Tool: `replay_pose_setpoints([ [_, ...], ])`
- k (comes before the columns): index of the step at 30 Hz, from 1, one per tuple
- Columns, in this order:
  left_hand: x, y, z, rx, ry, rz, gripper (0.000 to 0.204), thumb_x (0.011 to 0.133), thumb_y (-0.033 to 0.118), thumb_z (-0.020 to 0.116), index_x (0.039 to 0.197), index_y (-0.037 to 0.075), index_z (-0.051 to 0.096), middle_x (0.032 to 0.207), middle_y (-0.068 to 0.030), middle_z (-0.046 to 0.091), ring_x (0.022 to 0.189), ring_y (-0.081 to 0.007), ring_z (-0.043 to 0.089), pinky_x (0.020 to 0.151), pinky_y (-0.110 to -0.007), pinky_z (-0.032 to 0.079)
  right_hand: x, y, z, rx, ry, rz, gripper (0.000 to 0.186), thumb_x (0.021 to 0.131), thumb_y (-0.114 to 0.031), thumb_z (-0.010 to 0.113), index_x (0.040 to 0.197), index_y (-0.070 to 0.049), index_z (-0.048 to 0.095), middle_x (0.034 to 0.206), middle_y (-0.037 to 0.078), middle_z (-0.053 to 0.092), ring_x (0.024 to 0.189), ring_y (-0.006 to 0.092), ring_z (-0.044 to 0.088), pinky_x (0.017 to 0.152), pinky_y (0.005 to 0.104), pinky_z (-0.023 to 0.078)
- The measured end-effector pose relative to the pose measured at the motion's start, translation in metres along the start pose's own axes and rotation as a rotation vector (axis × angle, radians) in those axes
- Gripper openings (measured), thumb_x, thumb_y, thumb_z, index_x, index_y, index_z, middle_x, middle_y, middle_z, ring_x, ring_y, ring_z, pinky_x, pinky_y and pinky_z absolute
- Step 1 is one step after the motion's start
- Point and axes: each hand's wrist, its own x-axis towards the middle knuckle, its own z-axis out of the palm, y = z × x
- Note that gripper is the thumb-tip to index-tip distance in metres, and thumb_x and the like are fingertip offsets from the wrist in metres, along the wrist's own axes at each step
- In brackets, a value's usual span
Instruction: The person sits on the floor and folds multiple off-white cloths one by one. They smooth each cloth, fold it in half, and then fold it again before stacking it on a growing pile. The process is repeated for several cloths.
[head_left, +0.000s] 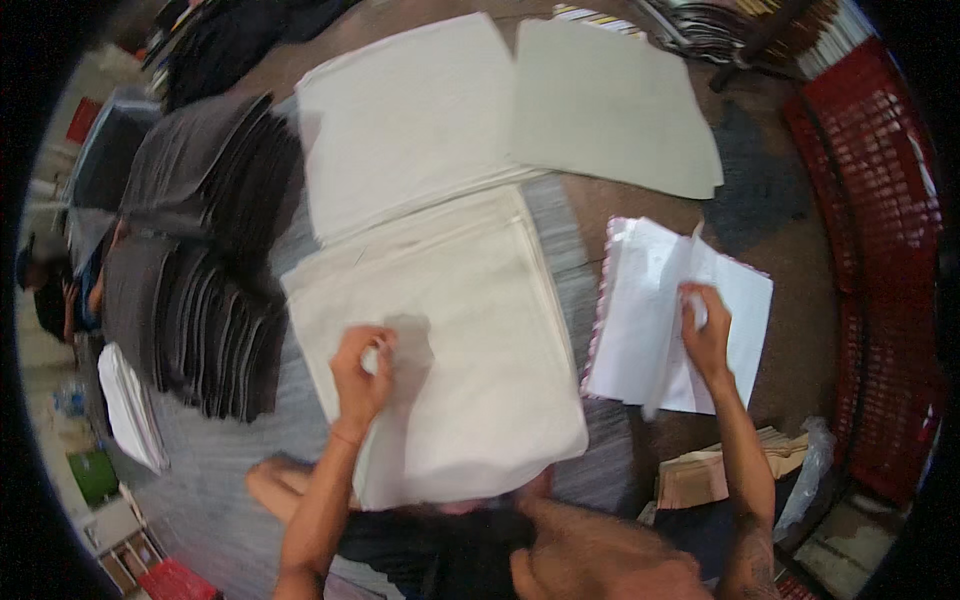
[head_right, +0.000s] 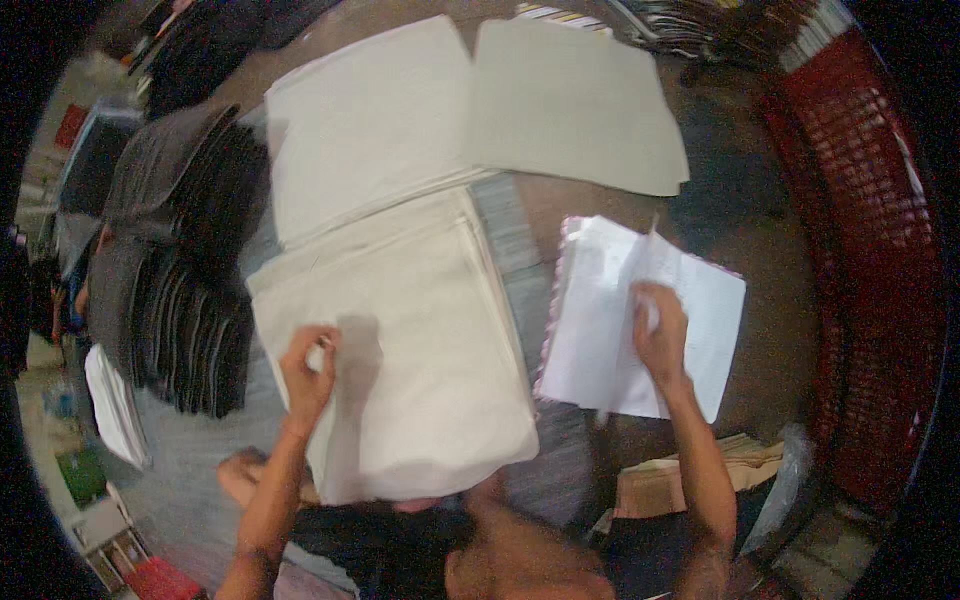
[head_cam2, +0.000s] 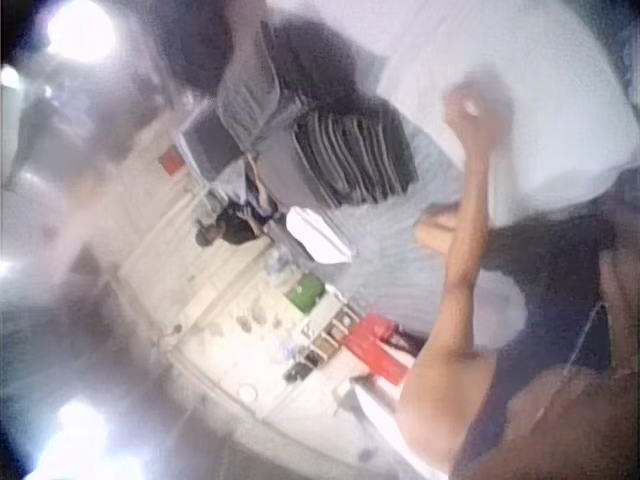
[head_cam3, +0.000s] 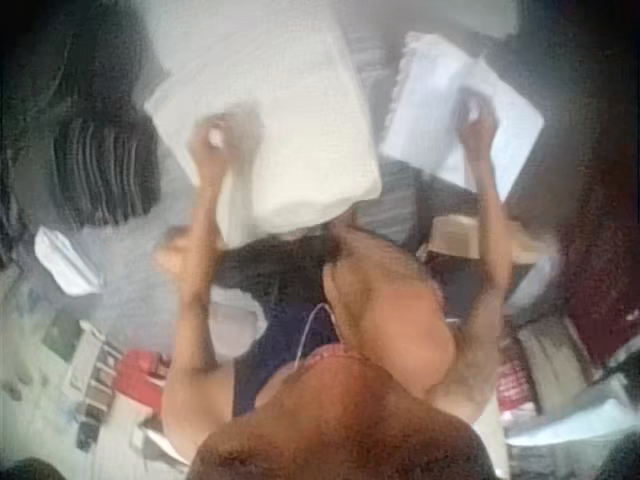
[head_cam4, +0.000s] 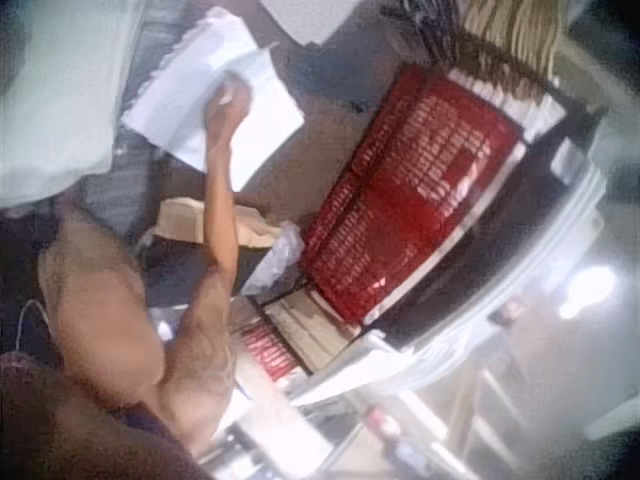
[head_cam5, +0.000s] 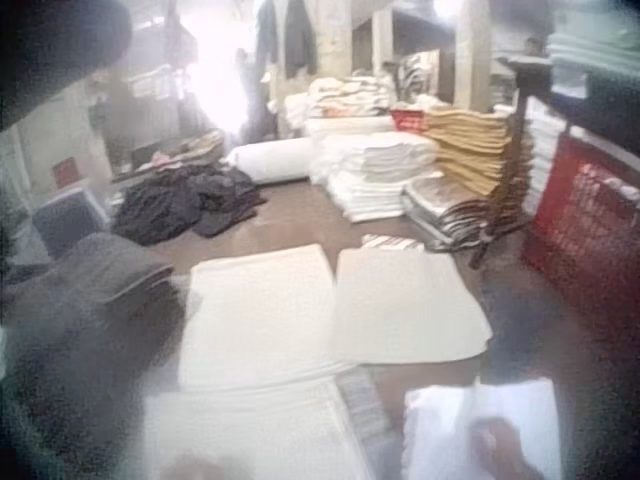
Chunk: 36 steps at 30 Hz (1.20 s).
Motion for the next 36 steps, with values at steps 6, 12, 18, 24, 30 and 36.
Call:
replay_pose_setpoints([
  [6,-0.166,-0.016,-0.019,0.466,-0.410,-0.083,0.067,0.090,0.037,0.068,0.147,0.009,0.047,0.161,-0.0236,0.024,0.149,-0.0471,0.018,0.118,-0.061,0.016,-0.106,-0.160,0.037,0.200,-0.559,-0.422,0.042,0.078,-0.018,0.078,0.114,-0.004,0.062,0.120,0.018,0.060,0.114,0.0401,0.056,0.102,0.0522,0.041],
  [12,-0.219,0.001,-0.046,0.348,-0.654,-0.093,0.086,0.083,0.044,0.074,0.154,0.011,0.038,0.165,-0.0226,0.017,0.152,-0.0448,0.013,0.120,-0.060,0.013,-0.133,-0.177,0.056,0.017,-0.779,-0.512,0.059,0.079,-0.028,0.078,0.129,-0.006,0.056,0.140,0.020,0.049,0.130,0.0394,0.047,0.107,0.0524,0.040],
  [18,-0.237,-0.030,-0.037,0.379,-0.435,0.019,0.059,0.076,0.029,0.078,0.132,0.015,0.062,0.157,-0.0161,0.038,0.145,-0.0401,0.032,0.114,-0.054,0.029,-0.126,-0.152,0.063,0.053,-0.828,-0.573,0.049,0.082,-0.026,0.077,0.122,-0.006,0.058,0.135,0.018,0.053,0.129,0.0390,0.048,0.106,0.0490,0.042],
  [24,-0.214,-0.011,-0.027,0.239,-0.372,0.113,0.045,0.076,0.031,0.079,0.116,0.013,0.068,0.139,-0.0136,0.053,0.131,-0.0365,0.045,0.105,-0.050,0.036,-0.129,-0.191,0.078,0.137,-0.804,-0.686,0.045,0.080,-0.027,0.080,0.115,-0.007,0.061,0.128,0.015,0.057,0.123,0.0358,0.052,0.105,0.0502,0.041],
  [30,-0.218,-0.008,-0.015,0.230,-0.390,0.196,0.041,0.078,0.031,0.078,0.113,0.012,0.068,0.129,-0.0122,0.057,0.124,-0.0343,0.048,0.104,-0.050,0.036,-0.143,-0.220,0.099,0.050,-0.902,-0.835,0.048,0.075,-0.028,0.078,0.115,-0.009,0.060,0.124,0.012,0.056,0.123,0.0322,0.049,0.106,0.0579,0.035],
  [36,-0.217,-0.006,-0.005,0.198,-0.360,0.230,0.034,0.080,0.025,0.075,0.111,0.012,0.069,0.127,-0.0111,0.058,0.122,-0.0326,0.050,0.102,-0.050,0.037,-0.145,-0.211,0.100,0.129,-0.855,-0.832,0.045,0.073,-0.027,0.079,0.109,-0.008,0.062,0.125,0.011,0.056,0.124,0.0317,0.049,0.107,0.0569,0.036],
])
